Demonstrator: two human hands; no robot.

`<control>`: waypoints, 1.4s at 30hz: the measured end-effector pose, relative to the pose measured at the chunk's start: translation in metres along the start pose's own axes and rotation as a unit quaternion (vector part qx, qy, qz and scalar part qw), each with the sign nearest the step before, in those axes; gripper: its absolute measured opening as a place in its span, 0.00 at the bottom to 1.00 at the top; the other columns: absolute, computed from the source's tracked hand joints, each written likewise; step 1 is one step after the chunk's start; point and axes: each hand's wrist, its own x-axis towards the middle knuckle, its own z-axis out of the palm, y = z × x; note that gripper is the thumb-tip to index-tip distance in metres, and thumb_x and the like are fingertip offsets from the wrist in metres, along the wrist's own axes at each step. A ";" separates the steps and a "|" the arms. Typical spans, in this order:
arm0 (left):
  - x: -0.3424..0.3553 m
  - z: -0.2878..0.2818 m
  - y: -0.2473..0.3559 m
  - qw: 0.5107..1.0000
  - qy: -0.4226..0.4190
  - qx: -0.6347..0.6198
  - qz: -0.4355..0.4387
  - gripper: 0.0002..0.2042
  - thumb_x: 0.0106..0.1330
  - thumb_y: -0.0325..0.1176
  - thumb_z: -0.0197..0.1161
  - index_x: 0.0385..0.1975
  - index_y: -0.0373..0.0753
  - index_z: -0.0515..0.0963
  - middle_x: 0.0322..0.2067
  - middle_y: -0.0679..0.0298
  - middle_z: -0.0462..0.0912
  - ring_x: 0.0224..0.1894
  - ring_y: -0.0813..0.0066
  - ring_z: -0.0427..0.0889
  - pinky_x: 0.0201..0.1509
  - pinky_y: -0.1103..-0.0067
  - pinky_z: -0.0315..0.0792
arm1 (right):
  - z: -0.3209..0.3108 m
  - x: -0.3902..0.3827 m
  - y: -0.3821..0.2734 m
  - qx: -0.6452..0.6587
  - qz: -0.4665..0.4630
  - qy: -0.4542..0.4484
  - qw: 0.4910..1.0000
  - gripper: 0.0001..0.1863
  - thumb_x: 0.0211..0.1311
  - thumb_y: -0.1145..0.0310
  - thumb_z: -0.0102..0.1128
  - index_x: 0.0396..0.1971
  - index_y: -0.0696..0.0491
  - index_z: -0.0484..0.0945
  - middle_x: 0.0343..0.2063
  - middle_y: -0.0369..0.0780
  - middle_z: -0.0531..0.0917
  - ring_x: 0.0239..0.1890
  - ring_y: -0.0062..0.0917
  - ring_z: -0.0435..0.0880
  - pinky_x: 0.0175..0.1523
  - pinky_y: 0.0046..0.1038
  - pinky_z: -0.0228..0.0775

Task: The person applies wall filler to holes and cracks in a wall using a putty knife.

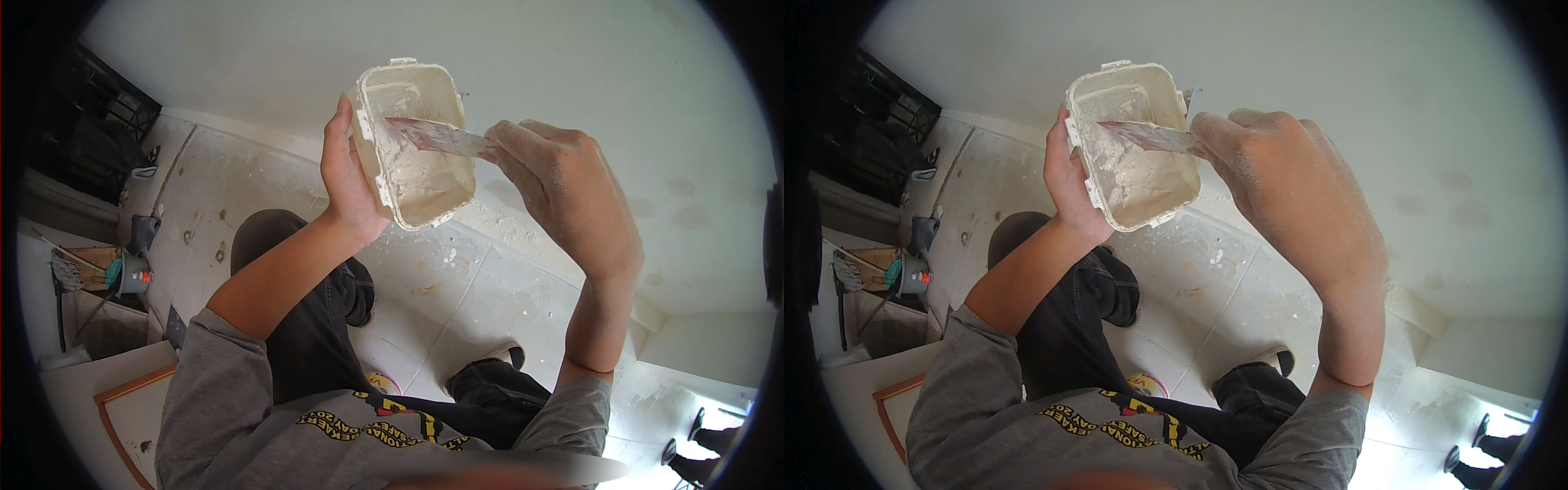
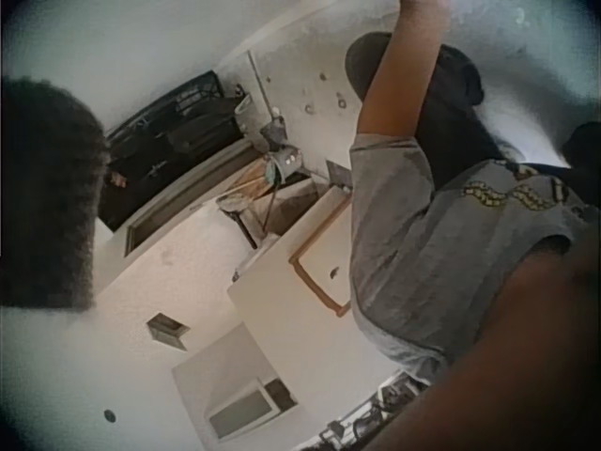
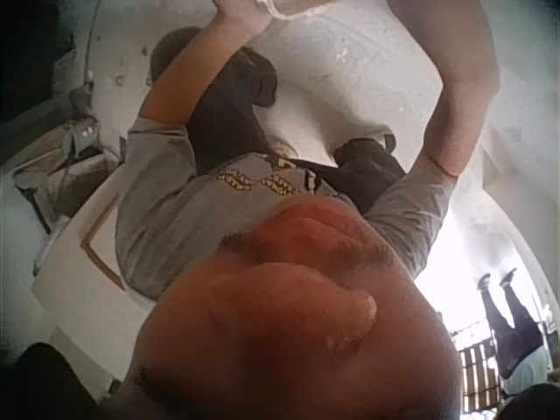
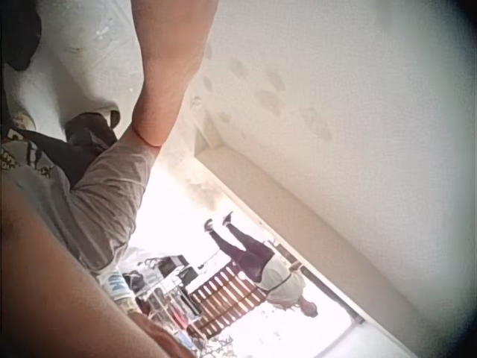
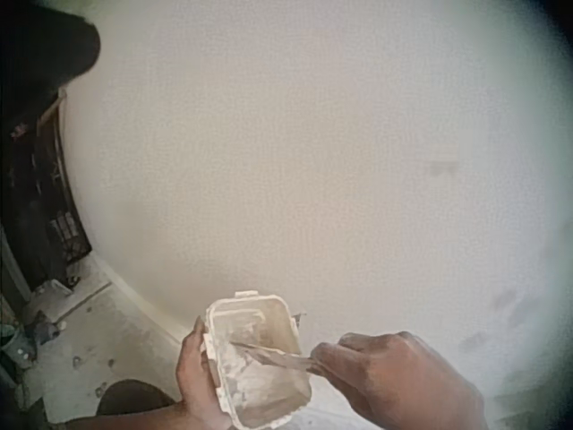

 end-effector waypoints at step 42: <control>0.006 -0.041 -0.001 0.964 -0.201 0.000 -0.176 0.34 0.71 0.45 0.56 0.72 0.36 0.54 0.71 0.50 0.56 0.72 0.47 0.55 0.78 0.57 0.46 | 0.086 -0.381 0.208 -0.064 0.428 0.189 0.882 0.21 0.58 0.82 0.61 0.53 0.54 0.80 0.45 0.45 0.76 0.49 0.38 0.74 0.56 0.31 0.68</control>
